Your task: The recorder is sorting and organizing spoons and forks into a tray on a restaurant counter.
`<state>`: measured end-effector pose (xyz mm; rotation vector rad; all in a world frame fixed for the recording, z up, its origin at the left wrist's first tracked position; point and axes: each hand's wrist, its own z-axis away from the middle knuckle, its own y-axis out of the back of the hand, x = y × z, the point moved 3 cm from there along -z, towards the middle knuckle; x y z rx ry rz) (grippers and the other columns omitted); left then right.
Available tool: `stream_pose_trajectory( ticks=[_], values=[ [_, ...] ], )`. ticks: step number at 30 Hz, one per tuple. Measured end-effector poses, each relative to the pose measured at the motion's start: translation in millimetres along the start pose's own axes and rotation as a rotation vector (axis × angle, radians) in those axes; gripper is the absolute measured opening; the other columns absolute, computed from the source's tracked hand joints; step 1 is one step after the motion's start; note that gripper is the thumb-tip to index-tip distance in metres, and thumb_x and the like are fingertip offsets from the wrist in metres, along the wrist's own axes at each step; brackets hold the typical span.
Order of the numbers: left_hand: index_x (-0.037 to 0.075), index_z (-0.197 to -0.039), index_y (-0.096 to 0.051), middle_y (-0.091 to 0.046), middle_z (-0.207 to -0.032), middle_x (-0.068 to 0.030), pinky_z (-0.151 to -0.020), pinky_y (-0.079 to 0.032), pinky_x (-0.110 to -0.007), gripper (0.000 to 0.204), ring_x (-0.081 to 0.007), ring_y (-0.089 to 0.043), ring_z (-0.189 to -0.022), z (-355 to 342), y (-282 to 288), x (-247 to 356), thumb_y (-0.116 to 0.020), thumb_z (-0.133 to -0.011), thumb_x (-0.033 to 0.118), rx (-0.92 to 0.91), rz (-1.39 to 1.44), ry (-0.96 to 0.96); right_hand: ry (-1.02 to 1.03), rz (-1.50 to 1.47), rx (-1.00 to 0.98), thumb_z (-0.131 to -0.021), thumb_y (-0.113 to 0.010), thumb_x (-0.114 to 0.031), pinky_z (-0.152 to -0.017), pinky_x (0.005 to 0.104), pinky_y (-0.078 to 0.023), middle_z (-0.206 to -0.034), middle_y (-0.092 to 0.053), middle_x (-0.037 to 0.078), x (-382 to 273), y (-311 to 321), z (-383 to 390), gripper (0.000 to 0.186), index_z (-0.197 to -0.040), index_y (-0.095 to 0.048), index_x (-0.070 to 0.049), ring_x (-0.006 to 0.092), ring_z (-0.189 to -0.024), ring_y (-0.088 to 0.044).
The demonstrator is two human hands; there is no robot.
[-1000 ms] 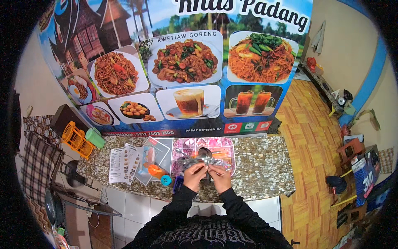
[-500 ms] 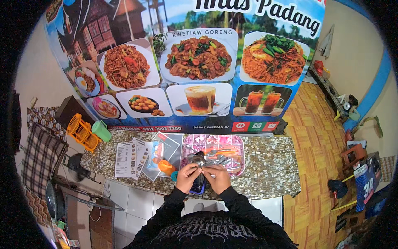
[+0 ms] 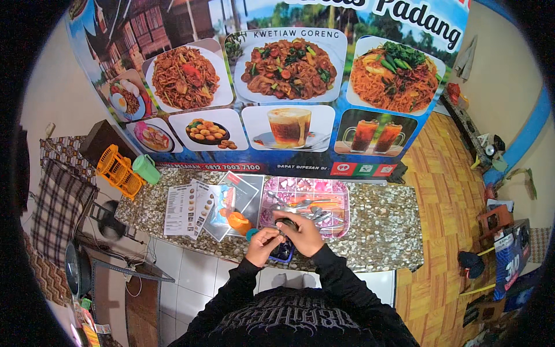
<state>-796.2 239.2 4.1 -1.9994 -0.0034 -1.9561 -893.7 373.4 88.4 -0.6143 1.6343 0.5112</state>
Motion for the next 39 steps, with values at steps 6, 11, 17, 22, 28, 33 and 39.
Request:
stream_pose_trajectory(
  ticks=[6,11,17,22,28,33,39],
  values=[
    [-0.002,-0.108,-0.062,-0.070,-0.106,-0.0065,-0.092,-0.050,-0.029,0.015,-0.0129,-0.066,-0.104,-6,10,-5,-0.067,-0.096,0.004,-0.092,-0.063,-0.031,-0.024,0.407,-0.117,-0.097,-0.059,-0.003,-0.081,0.0310,-0.056,-0.110,-0.075,0.016,-9,-16,6,0.027,-0.122,-0.070,-0.004,0.0195,-0.097,-0.074],
    [-0.005,-0.109,-0.068,-0.074,-0.102,-0.0117,-0.089,-0.052,-0.029,0.022,-0.0158,-0.070,-0.098,-8,24,-18,-0.072,-0.089,0.003,0.051,-0.397,-0.134,0.160,0.468,-0.123,-0.094,-0.062,-0.001,-0.084,0.0356,-0.058,-0.111,-0.073,0.018,21,-23,10,0.027,-0.119,-0.071,-0.004,0.0319,-0.101,-0.073],
    [-0.005,-0.104,-0.071,-0.076,-0.098,-0.0136,-0.085,-0.055,-0.029,0.021,-0.0171,-0.073,-0.092,2,23,-26,-0.076,-0.086,0.004,0.211,-0.425,-0.099,0.160,0.457,-0.086,-0.093,-0.064,-0.001,-0.087,0.0377,-0.057,-0.113,-0.073,0.017,47,-22,11,0.026,-0.118,-0.071,-0.004,0.0326,-0.104,-0.072],
    [-0.006,-0.107,-0.071,-0.076,-0.102,-0.0127,-0.088,-0.055,-0.029,0.022,-0.0166,-0.072,-0.097,6,29,-26,-0.075,-0.088,0.004,0.214,-0.375,-0.034,0.206,0.505,-0.119,-0.092,-0.066,-0.003,-0.081,0.0387,-0.057,-0.111,-0.072,0.018,64,-23,7,0.027,-0.119,-0.070,-0.007,0.0354,-0.098,-0.071],
    [-0.005,-0.113,-0.070,-0.074,-0.110,-0.0111,-0.092,-0.054,-0.029,0.024,-0.0164,-0.071,-0.102,10,30,-27,-0.073,-0.091,0.004,0.257,-0.351,-0.031,0.113,0.552,-0.104,-0.092,-0.067,-0.004,-0.084,0.0387,-0.057,-0.109,-0.074,0.018,82,-20,2,0.024,-0.116,-0.072,-0.005,0.0339,-0.099,-0.072],
    [-0.004,-0.117,-0.069,-0.074,-0.113,-0.0107,-0.091,-0.054,-0.029,0.025,-0.0157,-0.070,-0.102,13,35,-31,-0.071,-0.093,0.004,0.269,-0.337,-0.043,0.090,0.549,-0.107,-0.089,-0.068,-0.004,-0.085,0.0383,-0.056,-0.109,-0.073,0.018,85,-22,2,0.023,-0.112,-0.072,-0.003,0.0343,-0.097,-0.072],
    [-0.004,-0.118,-0.069,-0.074,-0.110,-0.0105,-0.088,-0.054,-0.028,0.024,-0.0139,-0.070,-0.099,14,33,-29,-0.069,-0.095,0.005,0.253,-0.375,0.001,0.064,0.540,-0.119,-0.086,-0.073,-0.007,-0.086,0.0390,-0.056,-0.105,-0.074,0.016,89,-19,3,0.025,-0.110,-0.071,-0.002,0.0335,-0.097,-0.072]
  ],
)
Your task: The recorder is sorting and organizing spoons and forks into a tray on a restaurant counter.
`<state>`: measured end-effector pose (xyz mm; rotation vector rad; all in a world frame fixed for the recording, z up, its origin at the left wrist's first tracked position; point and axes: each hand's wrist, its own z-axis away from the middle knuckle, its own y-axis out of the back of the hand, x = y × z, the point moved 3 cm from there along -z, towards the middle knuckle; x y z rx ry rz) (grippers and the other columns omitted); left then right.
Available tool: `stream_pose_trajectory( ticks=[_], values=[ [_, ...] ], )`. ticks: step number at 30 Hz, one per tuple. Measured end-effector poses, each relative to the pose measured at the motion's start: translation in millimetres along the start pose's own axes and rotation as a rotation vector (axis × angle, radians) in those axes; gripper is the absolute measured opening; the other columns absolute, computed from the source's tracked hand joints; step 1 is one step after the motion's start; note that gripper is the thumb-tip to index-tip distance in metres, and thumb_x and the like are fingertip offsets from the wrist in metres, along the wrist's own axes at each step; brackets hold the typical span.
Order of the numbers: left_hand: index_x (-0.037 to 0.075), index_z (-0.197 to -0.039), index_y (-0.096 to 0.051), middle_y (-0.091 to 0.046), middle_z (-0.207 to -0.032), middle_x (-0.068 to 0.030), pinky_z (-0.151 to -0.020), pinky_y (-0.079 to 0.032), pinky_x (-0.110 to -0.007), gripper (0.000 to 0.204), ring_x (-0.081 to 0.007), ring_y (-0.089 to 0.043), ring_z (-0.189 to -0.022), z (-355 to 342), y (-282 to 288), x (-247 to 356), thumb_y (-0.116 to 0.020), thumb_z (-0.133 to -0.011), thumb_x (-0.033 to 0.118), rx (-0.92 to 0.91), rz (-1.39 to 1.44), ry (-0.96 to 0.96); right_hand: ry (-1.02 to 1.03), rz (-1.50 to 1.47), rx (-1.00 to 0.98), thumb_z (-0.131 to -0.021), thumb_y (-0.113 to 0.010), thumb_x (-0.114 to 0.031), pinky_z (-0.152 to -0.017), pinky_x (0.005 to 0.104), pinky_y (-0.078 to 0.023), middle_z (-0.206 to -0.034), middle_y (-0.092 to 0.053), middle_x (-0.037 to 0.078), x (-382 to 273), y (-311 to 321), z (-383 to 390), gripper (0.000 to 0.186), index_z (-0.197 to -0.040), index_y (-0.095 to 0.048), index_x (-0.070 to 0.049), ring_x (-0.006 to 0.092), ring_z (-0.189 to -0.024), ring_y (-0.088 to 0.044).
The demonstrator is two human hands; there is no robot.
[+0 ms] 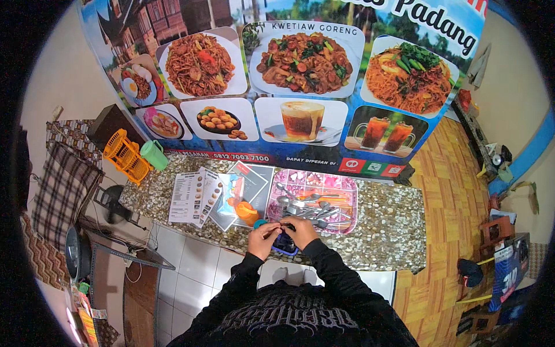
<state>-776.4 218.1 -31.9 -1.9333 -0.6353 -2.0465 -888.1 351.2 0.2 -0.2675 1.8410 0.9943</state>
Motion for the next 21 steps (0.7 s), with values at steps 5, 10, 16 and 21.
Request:
stream_pose_trajectory(
  ticks=[5,10,16,21],
  values=[
    [-0.002,-0.116,-0.070,-0.074,-0.104,-0.0081,-0.086,-0.054,-0.027,0.022,-0.0123,-0.070,-0.094,0,1,3,-0.068,-0.097,0.009,0.063,-0.002,0.011,0.017,0.040,-0.026,-0.082,-0.079,-0.011,-0.089,0.0395,-0.055,-0.112,-0.071,0.017,5,3,1,0.033,-0.113,-0.070,-0.002,0.0346,-0.103,-0.070],
    [-0.001,-0.114,-0.070,-0.073,-0.103,-0.0068,-0.079,-0.057,-0.027,0.020,-0.0112,-0.069,-0.089,1,2,9,-0.066,-0.099,0.012,0.068,0.060,0.029,0.070,0.022,-0.037,-0.081,-0.083,-0.021,-0.095,0.0427,-0.052,-0.121,-0.067,0.019,-3,6,3,0.044,-0.117,-0.067,-0.002,0.0380,-0.111,-0.065],
    [0.000,-0.108,-0.071,-0.073,-0.087,-0.0038,-0.065,-0.054,-0.024,0.017,-0.0084,-0.069,-0.077,2,1,8,-0.068,-0.098,0.014,0.106,0.131,0.005,0.075,0.002,0.002,-0.080,-0.084,-0.028,-0.095,0.0416,-0.053,-0.120,-0.067,0.016,-11,12,2,0.049,-0.119,-0.067,-0.004,0.0365,-0.111,-0.066],
    [0.000,-0.108,-0.070,-0.073,-0.088,-0.0038,-0.066,-0.055,-0.024,0.017,-0.0101,-0.071,-0.080,2,4,3,-0.068,-0.098,0.014,0.111,0.146,0.016,0.020,-0.064,0.030,-0.085,-0.081,-0.028,-0.092,0.0405,-0.053,-0.115,-0.068,0.016,-10,15,6,0.042,-0.116,-0.068,-0.003,0.0352,-0.108,-0.067]
  ],
)
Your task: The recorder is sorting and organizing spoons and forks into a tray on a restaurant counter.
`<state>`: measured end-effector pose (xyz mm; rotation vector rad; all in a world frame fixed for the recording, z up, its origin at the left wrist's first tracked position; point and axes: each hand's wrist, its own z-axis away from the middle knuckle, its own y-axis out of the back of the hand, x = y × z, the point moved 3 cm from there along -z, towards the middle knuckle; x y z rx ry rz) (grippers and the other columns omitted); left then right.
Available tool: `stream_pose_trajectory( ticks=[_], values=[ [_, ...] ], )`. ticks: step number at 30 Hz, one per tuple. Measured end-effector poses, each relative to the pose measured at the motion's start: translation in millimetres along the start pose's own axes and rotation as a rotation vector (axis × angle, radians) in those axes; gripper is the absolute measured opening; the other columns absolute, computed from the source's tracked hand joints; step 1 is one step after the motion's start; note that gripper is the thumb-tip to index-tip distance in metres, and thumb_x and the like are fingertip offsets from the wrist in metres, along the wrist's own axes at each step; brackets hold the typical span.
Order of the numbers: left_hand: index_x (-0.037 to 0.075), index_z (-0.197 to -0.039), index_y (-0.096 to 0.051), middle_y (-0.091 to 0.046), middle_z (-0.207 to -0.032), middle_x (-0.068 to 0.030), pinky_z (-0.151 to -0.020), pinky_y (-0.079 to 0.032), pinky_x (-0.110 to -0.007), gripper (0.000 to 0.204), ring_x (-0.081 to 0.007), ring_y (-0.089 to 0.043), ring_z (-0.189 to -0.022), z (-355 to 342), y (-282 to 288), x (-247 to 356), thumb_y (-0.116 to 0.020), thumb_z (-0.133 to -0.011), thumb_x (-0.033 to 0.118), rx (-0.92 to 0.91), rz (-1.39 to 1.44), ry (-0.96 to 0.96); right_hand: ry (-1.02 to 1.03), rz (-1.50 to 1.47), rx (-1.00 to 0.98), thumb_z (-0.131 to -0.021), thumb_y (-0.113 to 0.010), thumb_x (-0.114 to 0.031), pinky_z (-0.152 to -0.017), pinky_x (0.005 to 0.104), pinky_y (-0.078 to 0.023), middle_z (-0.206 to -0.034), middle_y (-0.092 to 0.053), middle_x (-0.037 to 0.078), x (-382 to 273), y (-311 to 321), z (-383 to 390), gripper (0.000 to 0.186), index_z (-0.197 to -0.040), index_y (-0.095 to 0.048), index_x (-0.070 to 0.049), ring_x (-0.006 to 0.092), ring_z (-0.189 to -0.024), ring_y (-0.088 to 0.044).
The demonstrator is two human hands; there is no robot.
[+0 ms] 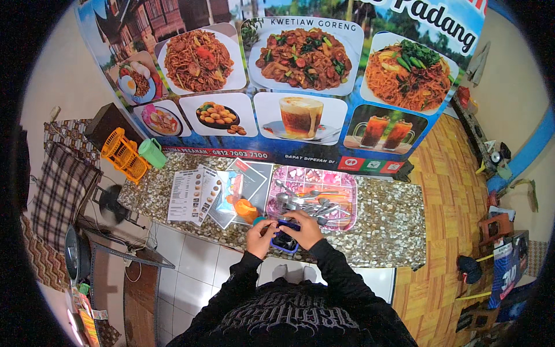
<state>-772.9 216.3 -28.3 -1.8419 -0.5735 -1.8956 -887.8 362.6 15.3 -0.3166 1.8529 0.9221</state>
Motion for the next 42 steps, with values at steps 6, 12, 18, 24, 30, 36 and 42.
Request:
stream_pose_trajectory(
  ticks=[6,12,18,24,30,36,42],
  values=[
    [-0.002,-0.111,-0.067,-0.071,-0.104,-0.0073,-0.076,-0.058,-0.028,0.020,-0.0148,-0.071,-0.090,1,2,2,-0.065,-0.100,0.015,-0.081,-0.033,0.036,-0.041,0.029,0.027,-0.086,-0.079,-0.018,-0.090,0.0356,-0.052,-0.110,-0.070,0.013,-1,-5,18,0.033,-0.113,-0.069,-0.002,0.0274,-0.105,-0.067],
    [-0.002,-0.108,-0.070,-0.072,-0.091,-0.0050,-0.073,-0.054,-0.025,0.019,-0.0113,-0.071,-0.083,-4,7,7,-0.068,-0.098,0.015,-0.061,0.025,-0.005,-0.131,-0.010,0.004,-0.087,-0.078,-0.018,-0.089,0.0364,-0.051,-0.108,-0.070,0.013,-20,-8,30,0.032,-0.113,-0.070,-0.002,0.0270,-0.101,-0.067],
    [-0.001,-0.108,-0.070,-0.073,-0.094,-0.0058,-0.080,-0.052,-0.025,0.020,-0.0116,-0.069,-0.090,-18,20,28,-0.068,-0.098,0.016,-0.100,-0.006,0.008,-0.174,-0.019,0.051,-0.091,-0.075,-0.018,-0.087,0.0324,-0.052,-0.108,-0.070,0.011,-19,-11,33,0.029,-0.115,-0.070,-0.002,0.0220,-0.101,-0.067],
    [0.000,-0.107,-0.072,-0.074,-0.096,-0.0051,-0.082,-0.053,-0.026,0.018,-0.0120,-0.069,-0.093,-24,27,36,-0.068,-0.097,0.015,-0.131,-0.195,-0.108,-0.197,0.004,0.215,-0.092,-0.073,-0.021,-0.077,0.0350,-0.054,-0.107,-0.071,0.014,-1,-13,40,0.025,-0.111,-0.070,-0.004,0.0272,-0.097,-0.069],
    [-0.001,-0.109,-0.071,-0.074,-0.096,-0.0064,-0.082,-0.052,-0.027,0.021,-0.0116,-0.068,-0.090,-42,11,37,-0.068,-0.097,0.017,-0.276,-0.156,-0.068,-0.296,-0.041,0.433,-0.093,-0.072,-0.016,-0.081,0.0360,-0.056,-0.104,-0.071,0.015,36,-5,52,0.023,-0.110,-0.069,-0.001,0.0271,-0.094,-0.070],
    [0.001,-0.109,-0.071,-0.074,-0.099,-0.0076,-0.084,-0.052,-0.028,0.020,-0.0145,-0.069,-0.093,-90,-25,21,-0.067,-0.098,0.016,-0.423,-0.200,-0.074,-0.309,0.069,0.475,-0.091,-0.073,-0.009,-0.079,0.0326,-0.056,-0.102,-0.072,0.011,68,14,36,0.021,-0.111,-0.069,-0.002,0.0206,-0.092,-0.072],
    [0.004,-0.109,-0.072,-0.075,-0.100,-0.0130,-0.082,-0.055,-0.035,0.020,-0.0235,-0.073,-0.093,-142,-56,-32,-0.067,-0.096,0.018,-0.693,-0.431,-0.057,-0.354,0.319,0.254,-0.089,-0.072,-0.009,-0.079,0.0358,-0.056,-0.105,-0.072,0.015,112,16,15,0.025,-0.113,-0.069,-0.004,0.0282,-0.093,-0.071]
  ],
)
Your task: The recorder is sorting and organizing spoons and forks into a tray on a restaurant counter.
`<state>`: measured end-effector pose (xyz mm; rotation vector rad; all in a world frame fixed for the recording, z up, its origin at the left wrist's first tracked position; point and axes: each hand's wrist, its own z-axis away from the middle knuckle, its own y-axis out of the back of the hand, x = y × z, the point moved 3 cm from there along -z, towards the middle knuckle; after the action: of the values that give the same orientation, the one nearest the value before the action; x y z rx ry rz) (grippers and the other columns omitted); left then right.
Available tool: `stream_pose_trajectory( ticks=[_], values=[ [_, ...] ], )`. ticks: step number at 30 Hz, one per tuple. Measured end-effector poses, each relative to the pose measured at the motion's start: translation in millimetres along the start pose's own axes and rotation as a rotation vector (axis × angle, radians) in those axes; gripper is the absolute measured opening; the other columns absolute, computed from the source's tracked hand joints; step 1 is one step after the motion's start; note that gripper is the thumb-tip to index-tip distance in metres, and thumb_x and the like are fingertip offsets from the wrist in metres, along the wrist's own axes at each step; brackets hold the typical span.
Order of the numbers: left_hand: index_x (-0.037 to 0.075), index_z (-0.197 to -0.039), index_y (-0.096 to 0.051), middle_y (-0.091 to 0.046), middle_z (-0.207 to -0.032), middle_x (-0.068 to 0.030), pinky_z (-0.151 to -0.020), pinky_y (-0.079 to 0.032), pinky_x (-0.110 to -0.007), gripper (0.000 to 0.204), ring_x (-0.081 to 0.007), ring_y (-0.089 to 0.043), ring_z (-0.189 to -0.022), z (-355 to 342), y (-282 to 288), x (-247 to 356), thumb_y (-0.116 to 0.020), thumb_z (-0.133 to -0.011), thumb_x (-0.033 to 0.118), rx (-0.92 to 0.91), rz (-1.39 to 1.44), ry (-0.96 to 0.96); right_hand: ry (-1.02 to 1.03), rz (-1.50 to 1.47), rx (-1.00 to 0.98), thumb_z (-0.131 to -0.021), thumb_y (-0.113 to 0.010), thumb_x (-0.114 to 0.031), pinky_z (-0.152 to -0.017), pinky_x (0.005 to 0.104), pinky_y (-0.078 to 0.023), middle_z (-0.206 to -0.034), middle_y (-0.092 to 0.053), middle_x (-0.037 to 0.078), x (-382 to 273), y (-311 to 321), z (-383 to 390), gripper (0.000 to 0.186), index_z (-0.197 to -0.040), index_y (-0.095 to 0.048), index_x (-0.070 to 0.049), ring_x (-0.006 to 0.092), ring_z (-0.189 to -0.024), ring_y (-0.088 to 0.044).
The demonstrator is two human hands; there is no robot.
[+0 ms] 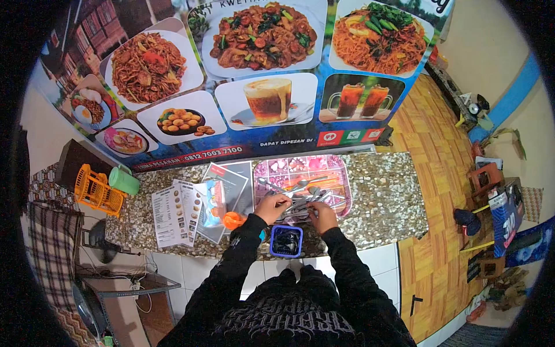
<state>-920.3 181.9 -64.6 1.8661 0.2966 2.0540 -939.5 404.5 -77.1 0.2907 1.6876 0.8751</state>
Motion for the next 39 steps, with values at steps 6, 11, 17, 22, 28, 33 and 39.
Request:
stream_pose_trajectory(
  ticks=[6,11,17,22,28,33,39],
  values=[
    [0.010,-0.105,-0.075,-0.075,-0.101,-0.0146,-0.083,-0.056,-0.039,0.018,-0.0295,-0.072,-0.096,-32,-22,-70,-0.067,-0.090,0.016,-0.105,-0.171,0.007,0.174,0.228,-0.192,-0.083,-0.074,-0.017,-0.094,0.0463,-0.052,-0.109,-0.071,0.014,40,-44,-24,0.031,-0.113,-0.071,-0.010,0.0355,-0.107,-0.064],
    [0.016,-0.110,-0.074,-0.073,-0.105,-0.0168,-0.087,-0.055,-0.046,0.025,-0.0353,-0.069,-0.099,-40,-31,-63,-0.064,-0.089,0.022,-0.294,-0.495,0.207,0.171,0.384,-0.333,-0.081,-0.076,-0.024,-0.098,0.0457,-0.049,-0.112,-0.070,0.013,41,-55,-31,0.035,-0.113,-0.070,-0.012,0.0357,-0.105,-0.064],
    [0.012,-0.111,-0.073,-0.071,-0.110,-0.0181,-0.092,-0.053,-0.046,0.027,-0.0365,-0.068,-0.105,-38,-29,-47,-0.064,-0.087,0.023,-0.353,-0.595,0.270,0.177,0.399,-0.376,-0.081,-0.077,-0.029,-0.094,0.0468,-0.051,-0.111,-0.070,0.011,36,-58,-35,0.035,-0.113,-0.072,-0.014,0.0363,-0.107,-0.063],
    [0.011,-0.112,-0.072,-0.071,-0.111,-0.0189,-0.092,-0.053,-0.047,0.029,-0.0370,-0.068,-0.106,-40,-33,-39,-0.064,-0.086,0.021,-0.381,-0.575,0.252,0.200,0.419,-0.385,-0.083,-0.075,-0.029,-0.093,0.0469,-0.051,-0.109,-0.069,0.012,35,-63,-34,0.031,-0.111,-0.073,-0.015,0.0359,-0.106,-0.063],
    [0.009,-0.120,-0.070,-0.070,-0.112,-0.0203,-0.091,-0.053,-0.047,0.034,-0.0374,-0.066,-0.107,-46,-51,-61,-0.063,-0.087,0.016,-0.535,-0.675,0.248,0.182,0.434,-0.370,-0.089,-0.065,-0.021,-0.091,0.0461,-0.053,-0.110,-0.068,0.014,47,-77,-35,0.023,-0.110,-0.072,-0.015,0.0342,-0.107,-0.064],
    [0.009,-0.118,-0.072,-0.070,-0.113,-0.0210,-0.092,-0.053,-0.047,0.033,-0.0374,-0.066,-0.108,-39,-45,-50,-0.061,-0.087,0.013,-0.464,-0.717,0.264,0.136,0.301,-0.395,-0.091,-0.061,-0.015,-0.087,0.0469,-0.055,-0.106,-0.067,0.019,43,-74,-32,0.018,-0.103,-0.072,-0.010,0.0377,-0.102,-0.066],
    [0.008,-0.111,-0.073,-0.070,-0.105,-0.0213,-0.096,-0.052,-0.046,0.030,-0.0372,-0.067,-0.104,-32,-16,-17,-0.062,-0.083,0.007,-0.230,-0.881,0.142,0.119,-0.036,-0.180,-0.092,-0.067,-0.008,-0.070,0.0385,-0.056,-0.089,-0.066,0.016,38,-58,-37,0.014,-0.102,-0.072,0.000,0.0293,-0.077,-0.069]
  ],
)
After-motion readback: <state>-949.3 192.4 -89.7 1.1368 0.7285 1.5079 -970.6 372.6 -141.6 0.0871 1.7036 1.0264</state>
